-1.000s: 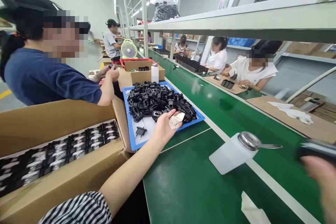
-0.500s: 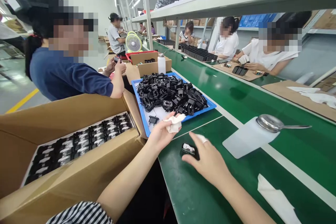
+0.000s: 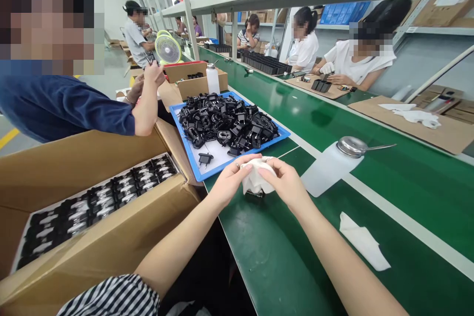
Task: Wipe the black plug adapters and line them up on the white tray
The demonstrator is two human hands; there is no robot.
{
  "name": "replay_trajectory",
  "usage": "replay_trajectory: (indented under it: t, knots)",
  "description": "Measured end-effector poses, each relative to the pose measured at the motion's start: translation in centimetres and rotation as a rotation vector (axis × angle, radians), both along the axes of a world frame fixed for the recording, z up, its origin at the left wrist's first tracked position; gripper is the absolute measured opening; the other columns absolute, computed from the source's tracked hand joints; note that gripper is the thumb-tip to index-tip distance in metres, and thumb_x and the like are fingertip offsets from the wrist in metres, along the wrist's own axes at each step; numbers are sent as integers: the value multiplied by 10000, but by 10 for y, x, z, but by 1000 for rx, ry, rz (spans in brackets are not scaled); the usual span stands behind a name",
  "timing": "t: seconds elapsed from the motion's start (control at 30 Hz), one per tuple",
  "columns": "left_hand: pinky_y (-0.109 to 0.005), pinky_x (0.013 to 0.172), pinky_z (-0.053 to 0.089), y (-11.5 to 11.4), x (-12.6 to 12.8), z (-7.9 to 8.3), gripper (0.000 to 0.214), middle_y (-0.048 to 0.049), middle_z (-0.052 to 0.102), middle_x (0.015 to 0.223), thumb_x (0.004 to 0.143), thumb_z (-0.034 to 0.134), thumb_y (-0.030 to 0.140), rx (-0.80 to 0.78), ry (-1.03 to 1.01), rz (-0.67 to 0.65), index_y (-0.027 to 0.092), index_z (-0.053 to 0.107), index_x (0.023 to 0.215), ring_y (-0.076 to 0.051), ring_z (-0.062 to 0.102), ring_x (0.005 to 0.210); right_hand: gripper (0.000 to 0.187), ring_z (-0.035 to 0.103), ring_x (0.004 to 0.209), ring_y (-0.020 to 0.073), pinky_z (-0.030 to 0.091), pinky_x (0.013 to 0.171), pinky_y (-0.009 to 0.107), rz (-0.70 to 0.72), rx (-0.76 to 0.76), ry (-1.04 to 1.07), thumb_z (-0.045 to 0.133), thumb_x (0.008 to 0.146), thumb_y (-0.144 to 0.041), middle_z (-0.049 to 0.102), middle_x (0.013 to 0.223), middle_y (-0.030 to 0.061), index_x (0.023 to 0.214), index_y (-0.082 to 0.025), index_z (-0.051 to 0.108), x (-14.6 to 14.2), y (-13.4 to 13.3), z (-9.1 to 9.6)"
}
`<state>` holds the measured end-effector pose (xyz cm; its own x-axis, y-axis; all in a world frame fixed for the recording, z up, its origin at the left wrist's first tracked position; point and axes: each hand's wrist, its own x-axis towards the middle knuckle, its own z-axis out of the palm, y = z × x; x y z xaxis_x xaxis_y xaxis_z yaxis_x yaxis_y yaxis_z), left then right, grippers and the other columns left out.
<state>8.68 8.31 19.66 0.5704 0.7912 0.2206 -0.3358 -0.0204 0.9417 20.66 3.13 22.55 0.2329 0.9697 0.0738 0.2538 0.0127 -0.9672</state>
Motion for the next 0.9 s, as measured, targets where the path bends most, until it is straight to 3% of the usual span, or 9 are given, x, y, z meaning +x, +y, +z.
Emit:
replay_trajectory:
  t: [0.07,0.2,0.27,0.4,0.57,0.63,0.73,0.8,0.9]
  knots:
    - [-279,779,383,3,-7,-4,207,-55,554,941,733,419,207,31,93,64,154,511,911,-148,500,875,284,400,467,95,316,421,206,-55,-40,37,575,580,-427,436,530,-33,574,-171,452,6,0,-2]
    - [-274,735,388,0,-18,-8,178,-47,559,875,715,439,203,176,291,430,160,521,867,-147,505,825,309,457,516,123,375,449,230,-117,-103,111,589,561,-437,498,608,-5,679,-167,496,12,1,-6]
    - [-253,632,405,-3,-18,-5,163,-34,577,762,721,442,251,122,353,356,157,544,807,-135,530,692,307,492,588,157,412,517,266,-145,-66,31,561,592,-443,531,662,22,709,-162,522,10,0,-6]
    - [-198,470,378,-7,-10,9,240,-51,585,809,692,491,310,-221,236,1,142,541,857,-103,539,557,276,514,738,212,421,647,315,-186,81,-267,507,621,-448,570,795,42,709,-195,573,0,-4,-2]
    - [-184,486,389,-5,-1,13,432,-18,559,671,462,684,349,-462,-125,-15,123,526,796,-87,520,545,299,518,753,280,444,614,381,-175,-21,-411,509,550,-526,580,752,43,620,-242,572,-1,-7,-8]
    - [-187,487,387,-5,1,8,475,-6,543,617,393,711,370,-458,-207,16,115,522,747,-74,497,511,311,525,750,288,456,602,385,-207,-47,-298,543,512,-539,579,745,41,628,-252,523,1,-4,-14]
    - [-203,492,380,-5,3,2,518,-2,535,604,363,711,406,-403,-239,28,118,521,749,-76,486,499,428,535,796,267,481,630,337,-201,-158,41,622,451,-508,579,834,35,783,-287,466,1,0,-19]
    - [-216,522,382,-6,3,1,485,-4,539,629,408,693,408,-314,-197,36,130,528,769,-84,490,529,519,522,852,259,479,681,304,-129,-259,169,653,422,-479,577,878,45,867,-293,463,1,0,-19]
    - [-234,601,393,-8,-3,5,315,-20,563,728,573,612,345,-61,7,118,155,551,817,-110,511,642,435,489,912,277,478,697,287,-68,-266,105,650,406,-471,580,875,55,762,-258,517,3,-1,-17]
